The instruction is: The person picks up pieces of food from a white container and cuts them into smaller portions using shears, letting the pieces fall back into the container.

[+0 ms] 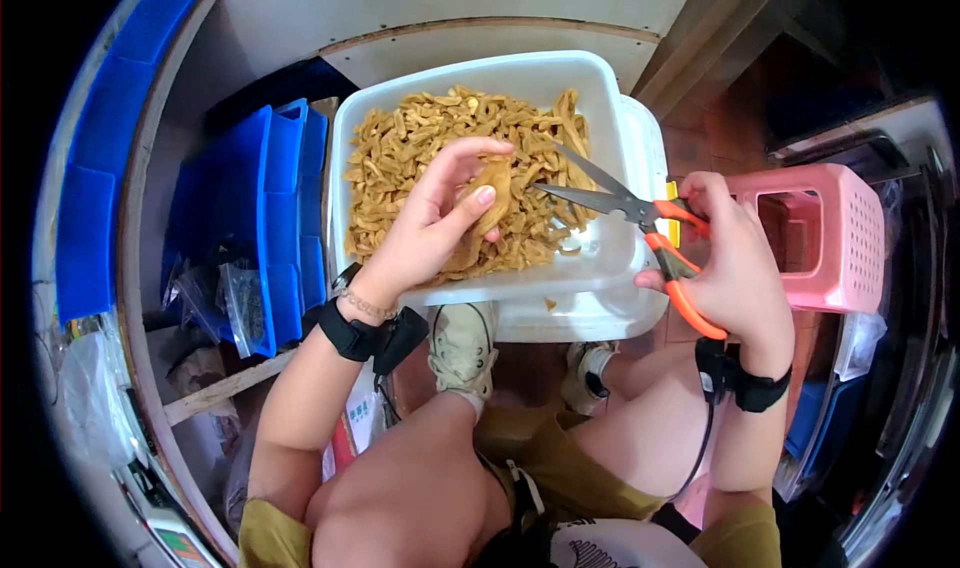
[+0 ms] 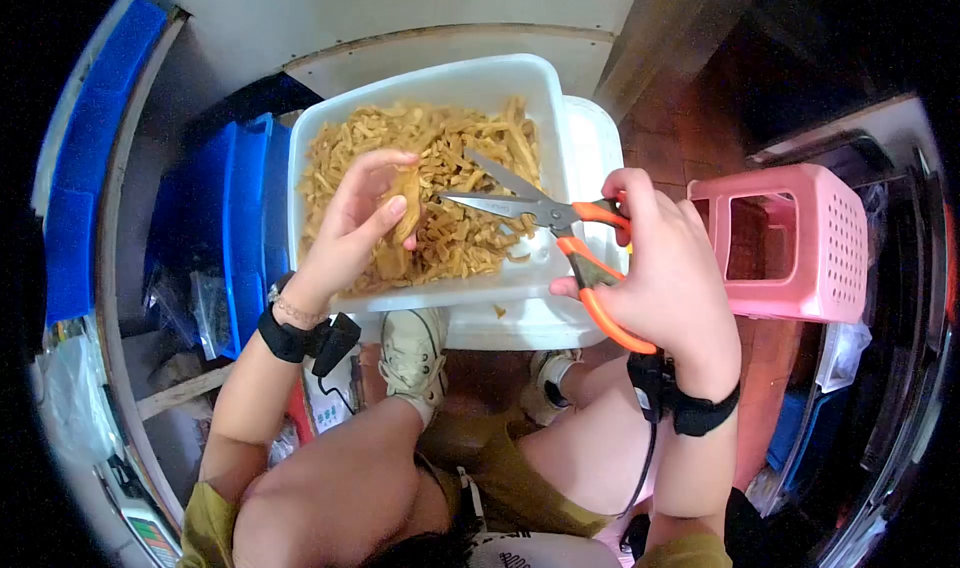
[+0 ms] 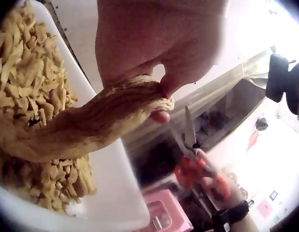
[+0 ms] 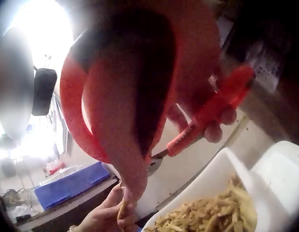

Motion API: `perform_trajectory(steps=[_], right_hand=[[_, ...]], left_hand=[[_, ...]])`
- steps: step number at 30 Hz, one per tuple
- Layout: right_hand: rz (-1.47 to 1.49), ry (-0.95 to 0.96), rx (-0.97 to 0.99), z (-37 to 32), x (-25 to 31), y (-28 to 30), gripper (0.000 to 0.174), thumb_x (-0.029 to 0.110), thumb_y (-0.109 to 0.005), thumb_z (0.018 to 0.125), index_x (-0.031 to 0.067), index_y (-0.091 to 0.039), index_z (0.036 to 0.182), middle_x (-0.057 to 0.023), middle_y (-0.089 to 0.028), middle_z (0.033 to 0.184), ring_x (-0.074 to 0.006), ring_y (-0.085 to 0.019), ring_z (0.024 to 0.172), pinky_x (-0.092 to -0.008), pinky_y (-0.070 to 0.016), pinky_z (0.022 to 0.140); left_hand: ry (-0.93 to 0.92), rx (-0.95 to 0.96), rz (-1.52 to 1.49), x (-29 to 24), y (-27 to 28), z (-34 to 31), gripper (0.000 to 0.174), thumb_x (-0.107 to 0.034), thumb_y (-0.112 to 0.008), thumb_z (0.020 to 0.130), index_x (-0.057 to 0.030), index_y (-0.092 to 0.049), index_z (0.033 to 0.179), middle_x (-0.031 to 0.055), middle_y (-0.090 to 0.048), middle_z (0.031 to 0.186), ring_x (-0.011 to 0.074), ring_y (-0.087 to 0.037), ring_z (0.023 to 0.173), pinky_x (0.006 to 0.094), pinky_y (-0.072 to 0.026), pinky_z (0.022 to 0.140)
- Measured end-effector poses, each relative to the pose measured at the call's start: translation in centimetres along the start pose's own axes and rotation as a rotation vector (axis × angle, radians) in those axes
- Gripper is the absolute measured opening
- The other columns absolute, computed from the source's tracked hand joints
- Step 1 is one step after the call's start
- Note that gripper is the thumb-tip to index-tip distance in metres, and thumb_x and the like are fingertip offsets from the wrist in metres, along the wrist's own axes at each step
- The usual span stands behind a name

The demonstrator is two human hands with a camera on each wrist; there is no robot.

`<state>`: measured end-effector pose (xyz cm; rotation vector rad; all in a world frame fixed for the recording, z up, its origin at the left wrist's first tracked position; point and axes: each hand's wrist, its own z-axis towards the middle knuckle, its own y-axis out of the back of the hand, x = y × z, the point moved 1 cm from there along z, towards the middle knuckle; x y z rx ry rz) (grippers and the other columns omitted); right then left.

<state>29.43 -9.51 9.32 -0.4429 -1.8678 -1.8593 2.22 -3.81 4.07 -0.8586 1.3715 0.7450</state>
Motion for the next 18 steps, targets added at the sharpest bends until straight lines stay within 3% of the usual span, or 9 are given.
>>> perform_trajectory(steps=[5,7,8,9,16,18], right_hand=[[0.038,-0.009,0.036,0.1,-0.6,-0.7,0.082,0.035,-0.089,0.049,0.0042,-0.048,0.112,-0.017,-0.063,0.091,-0.0339,-0.057,0.085,-0.0421,-0.0454,0.076],[0.023,-0.031,0.073,0.1,-0.2,-0.7,0.082,0.033,-0.089,0.049,0.0035,-0.046,0.112,-0.0169,-0.063,0.085,-0.0343,-0.058,0.081,-0.0419,-0.0457,0.075],[0.019,-0.031,0.079,0.2,-0.2,-0.8,0.082,0.033,-0.089,0.049,0.0035,-0.046,0.112,-0.0169,-0.063,0.085,-0.0343,-0.058,0.081,-0.0419,-0.0457,0.075],[0.062,-0.031,0.097,0.2,-0.4,-0.9,0.081,0.033,-0.089,0.05,0.0036,-0.046,0.112,-0.0165,-0.062,0.08,-0.0337,-0.058,0.078,-0.0417,-0.0452,0.073],[0.165,0.038,0.119,0.2,-0.6,-0.7,0.079,0.029,-0.09,0.049,0.0045,-0.044,0.108,-0.0123,-0.056,0.065,-0.0262,-0.051,0.059,-0.0343,-0.0402,0.057],[0.154,0.039,0.122,0.0,-0.5,-0.3,0.08,0.028,-0.091,0.048,0.0043,-0.044,0.108,-0.011,-0.055,0.064,-0.0238,-0.05,0.058,-0.0322,-0.04,0.056]], left_hand=[[0.025,-0.032,-0.032,0.5,0.1,-0.2,0.027,-0.008,-0.049,0.096,-0.0096,-0.037,0.12,0.0082,-0.048,0.118,0.0084,-0.053,0.084,0.0249,-0.0508,0.069],[0.03,-0.047,-0.052,0.7,0.2,-0.3,0.026,-0.007,-0.05,0.096,-0.0099,-0.036,0.117,0.0088,-0.048,0.117,0.0084,-0.053,0.083,0.0247,-0.0508,0.07],[0.033,-0.047,-0.074,0.8,0.1,-0.4,0.026,-0.006,-0.051,0.095,-0.0104,-0.034,0.114,0.0094,-0.051,0.111,0.0122,-0.056,0.085,0.0256,-0.0511,0.069],[0.034,-0.048,-0.096,0.9,0.1,-0.4,0.028,-0.004,-0.052,0.094,-0.0109,-0.032,0.112,0.0101,-0.055,0.105,0.016,-0.059,0.087,0.0266,-0.0513,0.068],[0.009,-0.109,-0.149,0.9,-0.9,-1.2,0.036,0.006,-0.056,0.088,-0.0104,-0.032,0.11,0.0074,-0.06,0.103,0.0146,-0.06,0.096,0.0275,-0.0515,0.072],[-0.012,-0.131,-0.08,1.0,-0.7,-1.5,0.038,0.004,-0.062,0.086,-0.0084,-0.036,0.11,0.0067,-0.059,0.106,0.0117,-0.057,0.104,0.0251,-0.0462,0.087]])
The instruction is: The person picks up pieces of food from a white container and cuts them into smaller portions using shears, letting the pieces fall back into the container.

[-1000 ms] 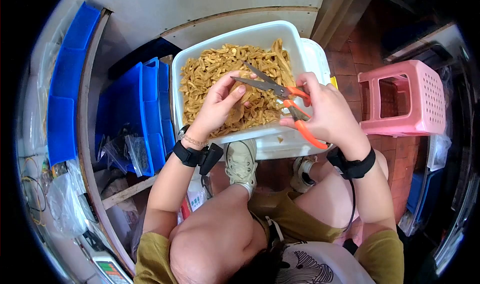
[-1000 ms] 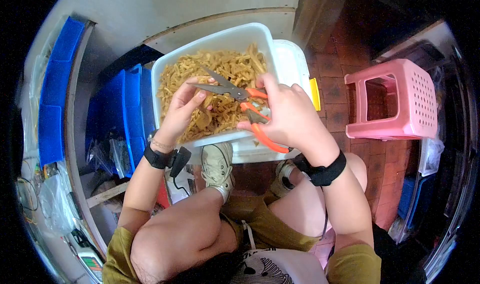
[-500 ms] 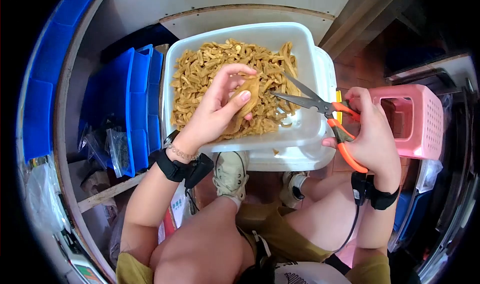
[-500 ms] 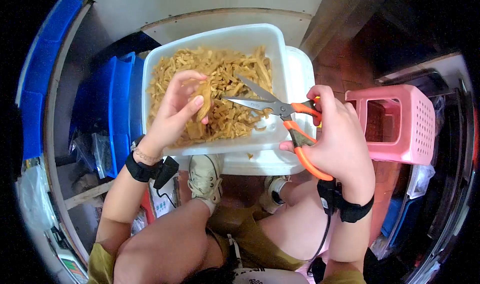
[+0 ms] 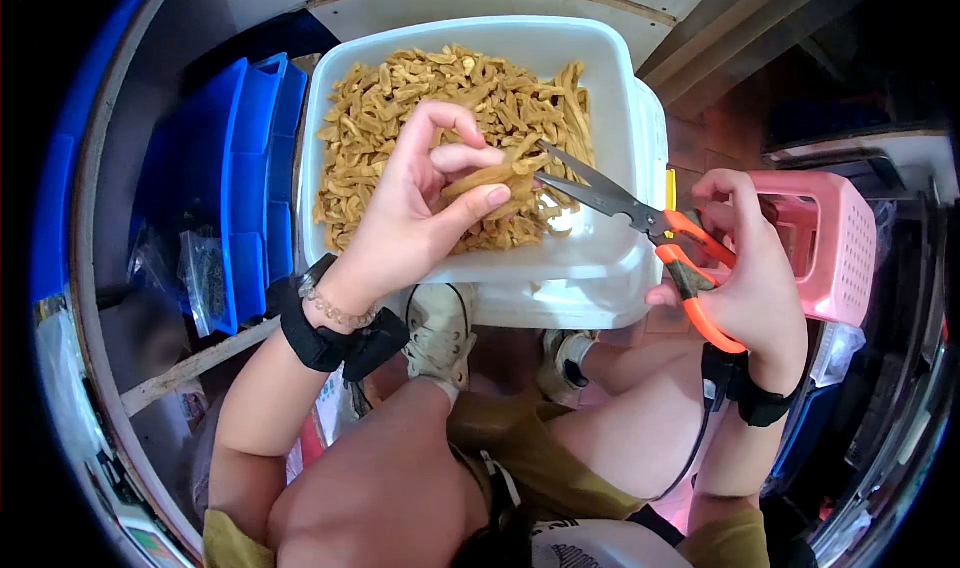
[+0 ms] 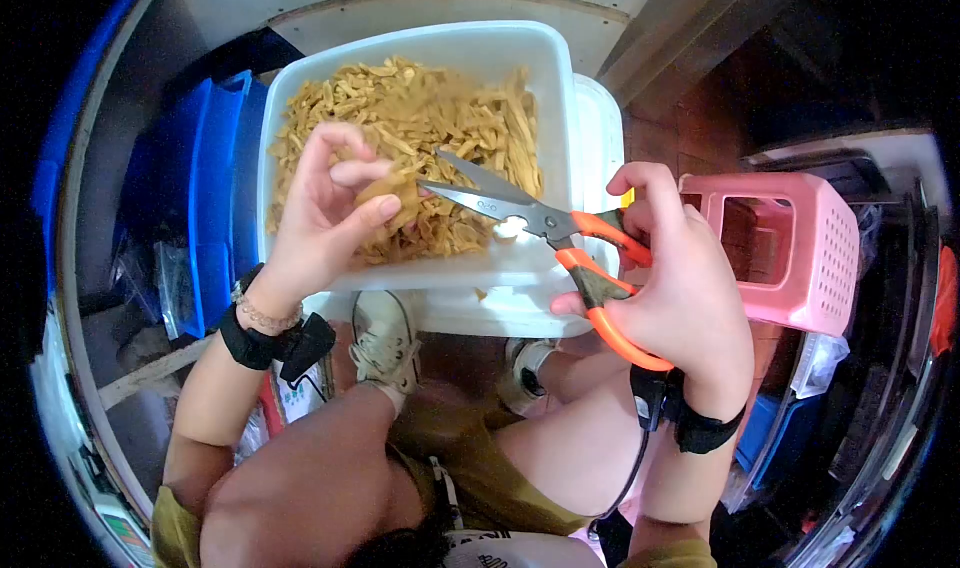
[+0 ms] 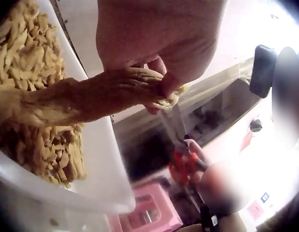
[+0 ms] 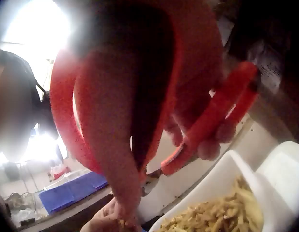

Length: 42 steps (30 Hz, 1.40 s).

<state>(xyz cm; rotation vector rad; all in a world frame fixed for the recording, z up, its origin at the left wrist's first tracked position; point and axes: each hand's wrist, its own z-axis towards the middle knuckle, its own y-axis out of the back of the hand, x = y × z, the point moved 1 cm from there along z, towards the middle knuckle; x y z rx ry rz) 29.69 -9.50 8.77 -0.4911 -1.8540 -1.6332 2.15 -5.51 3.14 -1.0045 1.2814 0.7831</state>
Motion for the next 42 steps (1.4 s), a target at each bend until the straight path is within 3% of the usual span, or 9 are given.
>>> perform_trajectory(steps=[5,10,13,15,20,29,31,34,42], right_hand=[[0.098,0.027,-0.038,-0.6,0.0,0.4,0.084,0.026,-0.093,0.043,0.0042,-0.044,0.107,-0.0076,-0.055,0.064,-0.0169,-0.049,0.059,-0.0283,-0.0411,0.057],[0.169,-0.013,0.055,-1.0,0.2,0.3,0.084,0.029,-0.094,0.047,0.0044,-0.042,0.109,-0.0076,-0.06,0.068,-0.0135,-0.057,0.066,-0.0259,-0.0453,0.061],[0.212,-0.073,0.142,-1.1,0.6,0.0,0.084,0.028,-0.092,0.052,0.0047,-0.039,0.112,-0.0089,-0.062,0.07,-0.0151,-0.061,0.066,-0.0263,-0.0469,0.062],[0.222,-0.091,0.168,-1.4,0.6,-0.6,0.083,0.027,-0.092,0.053,0.005,-0.038,0.113,-0.0091,-0.062,0.07,-0.0162,-0.062,0.065,-0.0266,-0.047,0.061],[0.25,-0.281,0.374,-3.1,1.7,-2.5,0.078,0.036,-0.083,0.067,0.0034,-0.032,0.116,-0.0118,-0.063,0.069,-0.0228,-0.061,0.059,-0.0316,-0.0447,0.055],[0.418,-0.527,0.221,-10.7,2.2,-6.8,0.079,0.03,-0.082,0.07,0.0016,-0.027,0.118,-0.0085,-0.059,0.068,-0.0197,-0.056,0.054,-0.0314,-0.0428,0.052],[0.435,-0.539,0.179,-11.8,2.7,-7.4,0.079,0.031,-0.082,0.071,0.0013,-0.027,0.118,-0.0082,-0.059,0.067,-0.0211,-0.056,0.054,-0.032,-0.0436,0.052],[0.16,-0.497,0.119,-12.6,4.3,-7.8,0.081,0.037,-0.081,0.071,0.0006,-0.028,0.118,-0.0087,-0.059,0.067,-0.0278,-0.057,0.052,-0.0357,-0.0449,0.049],[0.071,-0.655,0.06,-13.9,4.5,-10.1,0.08,0.044,-0.076,0.074,-0.0031,-0.03,0.119,-0.0101,-0.06,0.066,-0.0305,-0.061,0.055,-0.0375,-0.0465,0.049]], left_hand=[[-0.014,-0.039,0.057,0.1,-0.1,-0.6,0.036,0.003,-0.064,0.084,-0.008,-0.038,0.108,0.0046,-0.061,0.102,0.0092,-0.057,0.102,0.0246,-0.0439,0.09],[-0.012,-0.019,0.076,-0.5,-0.4,-0.8,0.035,0.003,-0.063,0.085,-0.0079,-0.04,0.108,0.0038,-0.063,0.098,0.0079,-0.057,0.097,0.0235,-0.0459,0.085],[0.014,0.058,0.135,-0.8,-0.7,-0.8,0.04,0.01,-0.059,0.084,-0.009,-0.039,0.113,0.004,-0.064,0.1,0.0105,-0.06,0.097,0.022,-0.0467,0.081],[0.228,0.12,-0.039,-0.7,-1.2,-0.9,0.033,0.001,-0.06,0.088,-0.0072,-0.039,0.112,0.0042,-0.064,0.094,0.0075,-0.058,0.086,0.0207,-0.047,0.073],[0.284,0.171,-0.09,0.8,-1.7,-1.5,0.031,0.0,-0.058,0.089,-0.0074,-0.038,0.112,0.0045,-0.064,0.091,0.0072,-0.056,0.079,0.0207,-0.0453,0.069],[0.382,0.406,-0.09,3.0,-3.0,-1.4,0.016,-0.002,-0.06,0.088,-0.0039,-0.047,0.097,0.0017,-0.062,0.078,0.0033,-0.052,0.072,0.0198,-0.0431,0.064],[0.403,0.458,-0.021,3.1,-3.3,-1.0,0.012,0.001,-0.058,0.089,-0.0026,-0.05,0.097,0.0073,-0.065,0.092,0.0084,-0.06,0.086,0.0208,-0.0482,0.074],[0.445,0.413,-0.052,3.6,-3.8,-1.2,0.011,0.001,-0.06,0.088,-0.0019,-0.053,0.095,0.0054,-0.065,0.093,0.0073,-0.06,0.086,0.0205,-0.0493,0.074],[0.551,0.444,0.174,4.0,-5.3,-1.3,0.012,-0.003,-0.066,0.085,-0.0012,-0.056,0.092,0.0014,-0.063,0.088,0.0066,-0.06,0.081,0.0205,-0.049,0.071]])
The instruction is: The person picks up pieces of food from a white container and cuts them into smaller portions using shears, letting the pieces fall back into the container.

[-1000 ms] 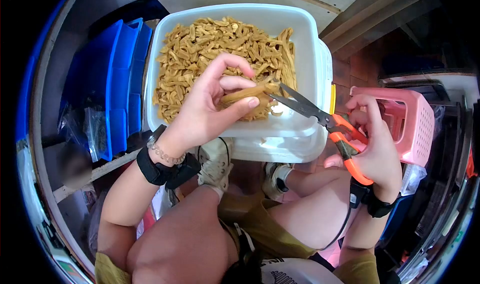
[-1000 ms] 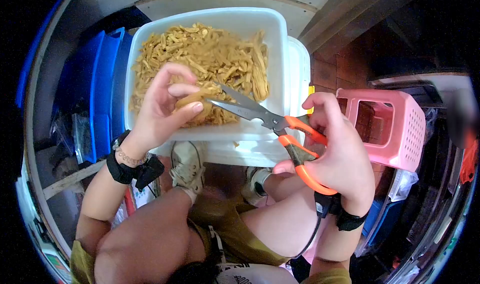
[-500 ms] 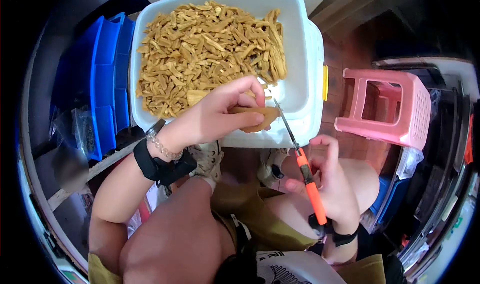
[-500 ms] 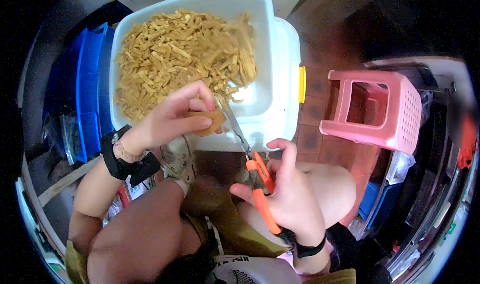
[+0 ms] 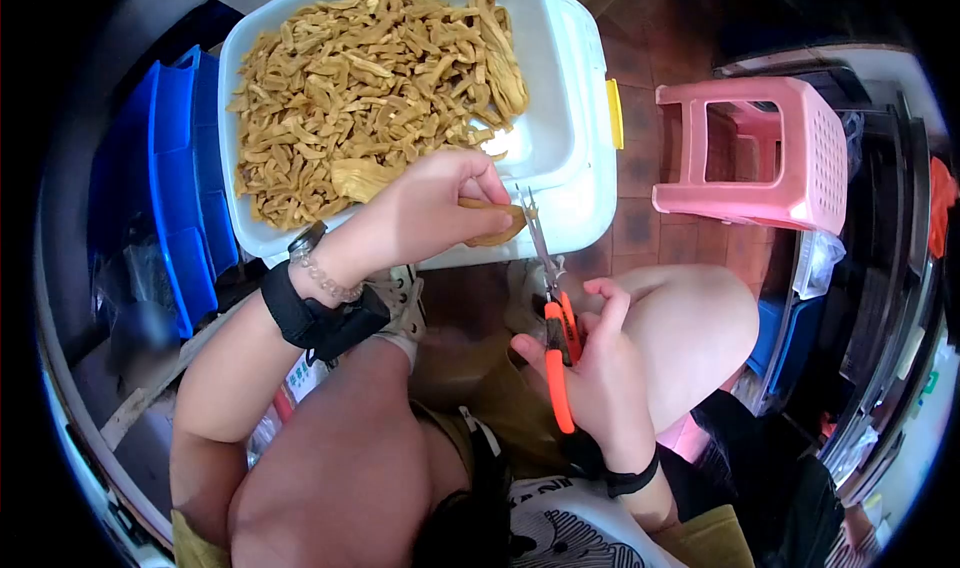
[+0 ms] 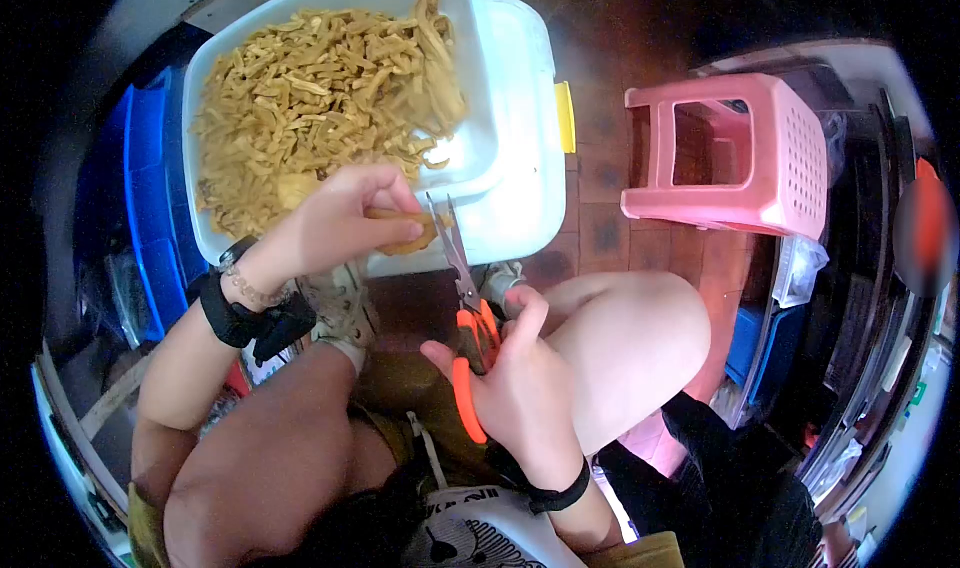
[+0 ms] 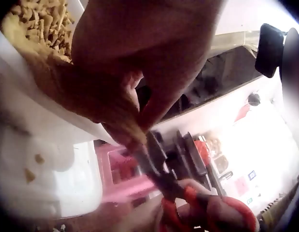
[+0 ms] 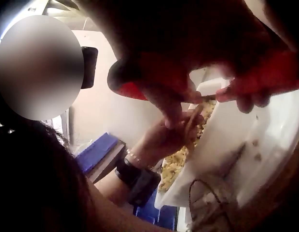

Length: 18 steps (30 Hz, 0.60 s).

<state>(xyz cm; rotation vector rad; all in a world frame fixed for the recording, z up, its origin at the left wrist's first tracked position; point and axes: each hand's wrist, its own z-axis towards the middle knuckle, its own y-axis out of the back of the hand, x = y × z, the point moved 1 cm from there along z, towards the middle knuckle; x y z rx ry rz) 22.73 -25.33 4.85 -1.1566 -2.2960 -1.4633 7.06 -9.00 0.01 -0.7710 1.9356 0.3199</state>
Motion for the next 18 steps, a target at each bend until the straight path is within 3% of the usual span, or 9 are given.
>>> perform_trajectory(steps=[5,12,14,17,18], right_hand=[[0.028,-0.076,0.058,0.0,-0.4,-0.4,0.081,0.048,-0.074,0.074,-0.0032,-0.03,0.119,-0.012,-0.061,0.067,-0.0338,-0.063,0.059,-0.0396,-0.0478,0.051],[0.062,-0.061,0.06,0.2,-1.0,-1.1,0.078,0.05,-0.073,0.075,-0.0004,-0.032,0.117,-0.0147,-0.063,0.069,-0.0362,-0.064,0.063,-0.0412,-0.0493,0.055],[0.056,-0.063,0.047,0.2,-1.0,-1.2,0.076,0.051,-0.073,0.075,0.0,-0.033,0.116,-0.0152,-0.063,0.069,-0.0368,-0.064,0.063,-0.0415,-0.0494,0.055],[0.034,-0.034,-0.011,0.1,-0.6,-1.3,0.075,0.051,-0.073,0.075,-0.0004,-0.036,0.114,-0.0169,-0.062,0.067,-0.0378,-0.063,0.062,-0.0422,-0.0497,0.053],[-0.046,-0.055,-0.008,0.1,-0.3,-1.3,0.072,0.045,-0.075,0.075,0.0005,-0.034,0.113,-0.0151,-0.064,0.07,-0.0357,-0.064,0.062,-0.0401,-0.0494,0.055]], left_hand=[[0.088,0.009,0.061,0.5,-0.3,0.9,0.011,-0.005,-0.065,0.084,0.0005,-0.059,0.091,0.0019,-0.063,0.083,0.0065,-0.058,0.074,0.0204,-0.0466,0.062],[0.026,0.019,0.117,1.0,-0.4,1.5,0.008,-0.004,-0.064,0.083,0.0001,-0.06,0.088,0.0011,-0.063,0.078,0.005,-0.056,0.066,0.0198,-0.0432,0.056],[0.027,0.014,0.075,1.1,-0.4,1.7,0.012,-0.01,-0.064,0.08,0.0008,-0.061,0.082,0.0045,-0.062,0.071,0.0097,-0.058,0.06,0.0238,-0.0451,0.052],[0.1,0.034,0.183,1.0,-0.4,1.9,0.005,-0.004,-0.063,0.083,-0.0003,-0.06,0.084,0.0005,-0.063,0.077,0.0049,-0.056,0.066,0.0195,-0.0427,0.055],[0.101,0.038,0.184,1.1,-0.5,2.0,0.005,-0.004,-0.063,0.083,-0.0003,-0.06,0.084,0.0005,-0.063,0.077,0.0049,-0.056,0.066,0.0195,-0.0427,0.055]])
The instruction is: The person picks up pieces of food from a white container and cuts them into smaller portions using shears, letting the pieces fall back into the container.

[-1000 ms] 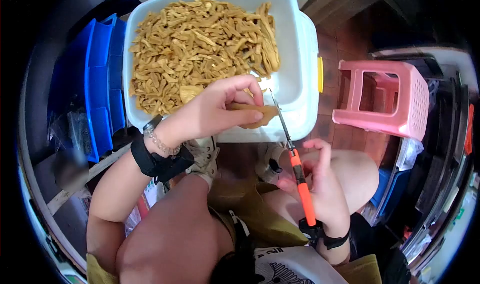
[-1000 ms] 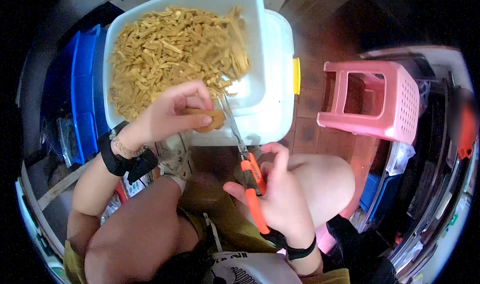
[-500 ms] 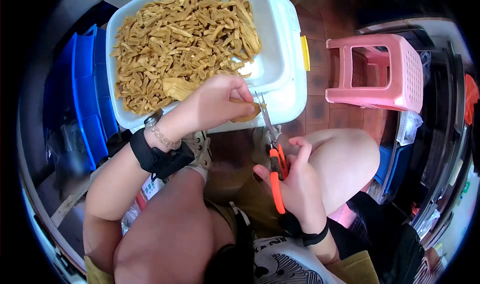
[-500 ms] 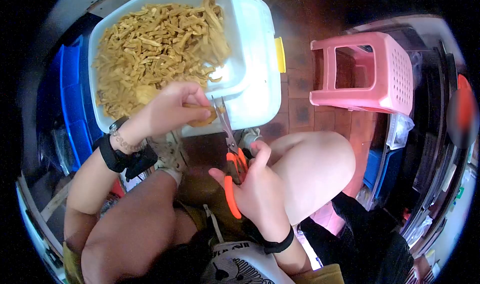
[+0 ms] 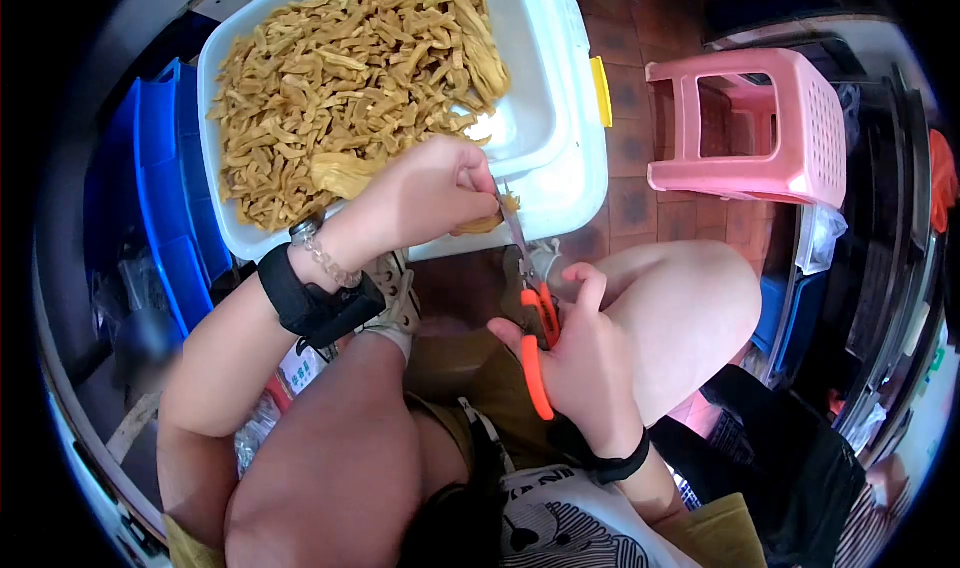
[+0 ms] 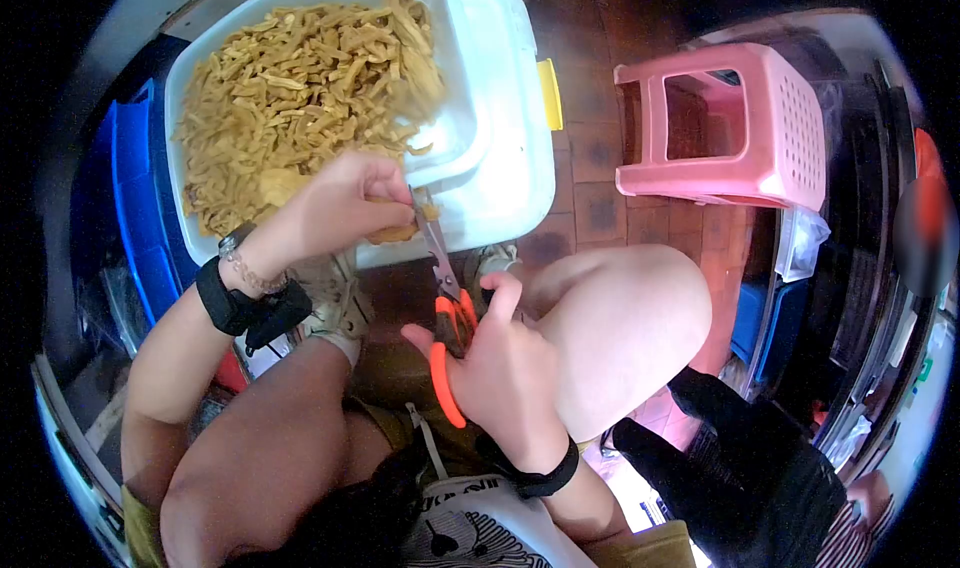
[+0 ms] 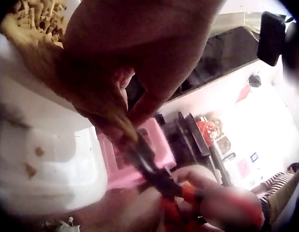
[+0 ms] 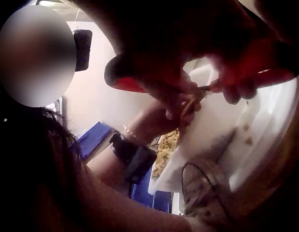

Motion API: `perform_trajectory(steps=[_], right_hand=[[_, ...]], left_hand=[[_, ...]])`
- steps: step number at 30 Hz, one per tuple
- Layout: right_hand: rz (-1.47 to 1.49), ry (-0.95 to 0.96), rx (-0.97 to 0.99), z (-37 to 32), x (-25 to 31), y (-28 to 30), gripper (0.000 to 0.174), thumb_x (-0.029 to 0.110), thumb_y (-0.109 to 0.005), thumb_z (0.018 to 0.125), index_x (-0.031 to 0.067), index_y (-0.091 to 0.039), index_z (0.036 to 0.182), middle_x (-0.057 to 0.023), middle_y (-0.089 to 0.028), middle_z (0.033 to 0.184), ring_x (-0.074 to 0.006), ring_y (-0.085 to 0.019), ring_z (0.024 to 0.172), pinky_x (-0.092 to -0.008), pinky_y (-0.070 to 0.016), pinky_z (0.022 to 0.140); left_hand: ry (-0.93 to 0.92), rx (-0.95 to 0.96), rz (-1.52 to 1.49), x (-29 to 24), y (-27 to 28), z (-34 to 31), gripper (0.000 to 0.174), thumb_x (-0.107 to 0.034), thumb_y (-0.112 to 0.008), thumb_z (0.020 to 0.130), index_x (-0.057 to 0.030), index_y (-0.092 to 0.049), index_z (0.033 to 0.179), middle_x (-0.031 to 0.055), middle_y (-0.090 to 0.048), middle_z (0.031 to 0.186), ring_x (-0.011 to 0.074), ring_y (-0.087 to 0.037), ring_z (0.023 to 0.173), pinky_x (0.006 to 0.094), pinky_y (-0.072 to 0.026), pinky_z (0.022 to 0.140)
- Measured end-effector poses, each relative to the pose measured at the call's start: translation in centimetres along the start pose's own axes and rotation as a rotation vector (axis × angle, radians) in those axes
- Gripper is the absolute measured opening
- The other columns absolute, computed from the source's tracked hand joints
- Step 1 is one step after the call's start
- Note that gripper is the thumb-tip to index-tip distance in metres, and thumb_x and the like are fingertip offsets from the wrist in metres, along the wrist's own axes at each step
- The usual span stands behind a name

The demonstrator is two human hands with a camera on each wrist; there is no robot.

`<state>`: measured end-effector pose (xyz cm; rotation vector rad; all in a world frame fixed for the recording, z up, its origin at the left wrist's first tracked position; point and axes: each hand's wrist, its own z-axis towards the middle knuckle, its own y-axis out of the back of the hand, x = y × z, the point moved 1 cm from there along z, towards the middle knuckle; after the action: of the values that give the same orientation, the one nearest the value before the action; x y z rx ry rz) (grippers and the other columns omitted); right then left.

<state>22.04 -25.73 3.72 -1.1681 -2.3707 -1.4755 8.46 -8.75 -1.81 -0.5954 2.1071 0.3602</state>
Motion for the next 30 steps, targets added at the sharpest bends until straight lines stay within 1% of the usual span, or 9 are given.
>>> perform_trajectory(steps=[2,5,8,15,18,20,21,23,30], right_hand=[[-0.078,-0.022,0.001,-0.1,0.3,0.0,0.07,0.039,-0.077,0.075,0.0014,-0.032,0.112,-0.0133,-0.065,0.073,-0.0336,-0.064,0.063,-0.038,-0.049,0.057],[-0.082,-0.019,-0.008,-0.2,0.2,-0.3,0.069,0.042,-0.077,0.074,0.0011,-0.033,0.109,-0.0135,-0.065,0.072,-0.0351,-0.064,0.062,-0.0394,-0.049,0.055],[-0.01,0.07,-0.082,-0.2,-0.3,-1.1,0.07,0.051,-0.072,0.074,-0.0018,-0.038,0.106,-0.0181,-0.06,0.064,-0.0375,-0.062,0.057,-0.0425,-0.0483,0.049],[0.165,0.064,-0.062,0.1,-0.9,-1.6,0.064,0.043,-0.076,0.074,0.0006,-0.036,0.1,-0.0154,-0.058,0.062,-0.0375,-0.06,0.057,-0.0429,-0.047,0.051],[0.23,0.048,-0.024,0.3,-1.0,-1.7,0.063,0.042,-0.076,0.075,0.0013,-0.034,0.099,-0.0145,-0.058,0.061,-0.0366,-0.059,0.056,-0.042,-0.0465,0.052],[0.257,0.039,-0.015,0.4,-1.0,-1.7,0.063,0.042,-0.076,0.076,0.0015,-0.034,0.098,-0.0142,-0.058,0.062,-0.0362,-0.058,0.056,-0.0415,-0.0462,0.052],[0.282,0.032,0.021,0.5,-0.9,-1.8,0.063,0.041,-0.076,0.076,0.0013,-0.033,0.099,-0.0139,-0.058,0.062,-0.0352,-0.058,0.055,-0.0411,-0.0461,0.052],[0.307,0.023,0.058,0.6,-0.8,-1.8,0.063,0.04,-0.076,0.076,0.001,-0.032,0.1,-0.0136,-0.057,0.062,-0.0343,-0.058,0.054,-0.0406,-0.0459,0.052],[0.335,0.068,0.062,0.8,-1.1,-2.5,0.063,0.04,-0.076,0.077,0.0008,-0.03,0.097,-0.0134,-0.053,0.06,-0.0307,-0.055,0.052,-0.0387,-0.0441,0.051]], left_hand=[[0.003,-0.04,0.043,0.1,-0.1,0.1,0.005,-0.004,-0.063,0.082,-0.0001,-0.061,0.084,0.0007,-0.063,0.076,0.0059,-0.057,0.066,0.0205,-0.0439,0.056],[-0.016,-0.087,0.19,-0.3,-0.3,0.0,0.006,-0.005,-0.063,0.081,0.0004,-0.061,0.084,0.0009,-0.063,0.076,0.0069,-0.057,0.067,0.0218,-0.0451,0.058],[0.01,-0.082,0.196,-0.3,-0.4,0.1,0.008,-0.005,-0.063,0.08,0.0007,-0.06,0.084,0.0009,-0.062,0.077,0.0076,-0.057,0.068,0.0229,-0.0459,0.06],[0.045,-0.07,0.154,-0.2,-0.2,0.1,0.007,-0.006,-0.063,0.081,-0.0005,-0.061,0.085,0.0008,-0.063,0.077,0.0072,-0.057,0.065,0.0215,-0.0459,0.057],[0.022,-0.058,0.019,0.1,-0.1,0.1,0.007,-0.006,-0.064,0.081,-0.0005,-0.061,0.084,0.001,-0.063,0.076,0.0071,-0.058,0.065,0.0208,-0.0459,0.056],[-0.038,-0.018,0.055,0.3,0.1,0.1,0.016,-0.016,-0.067,0.075,-0.0016,-0.065,0.081,0.0046,-0.066,0.069,0.0109,-0.061,0.061,0.0248,-0.0478,0.057],[-0.037,-0.019,0.052,0.3,0.2,0.1,0.016,-0.016,-0.067,0.075,-0.0016,-0.065,0.081,0.0046,-0.066,0.069,0.0109,-0.061,0.061,0.0248,-0.0478,0.057],[-0.073,0.084,0.14,0.3,0.3,0.1,0.009,-0.007,-0.067,0.081,-0.0001,-0.06,0.084,0.0037,-0.066,0.079,0.0075,-0.06,0.069,0.0212,-0.0471,0.059],[-0.084,0.116,0.053,0.4,0.4,0.1,0.011,-0.008,-0.068,0.08,0.0002,-0.061,0.085,0.0055,-0.066,0.079,0.0085,-0.061,0.071,0.0226,-0.0481,0.062]])
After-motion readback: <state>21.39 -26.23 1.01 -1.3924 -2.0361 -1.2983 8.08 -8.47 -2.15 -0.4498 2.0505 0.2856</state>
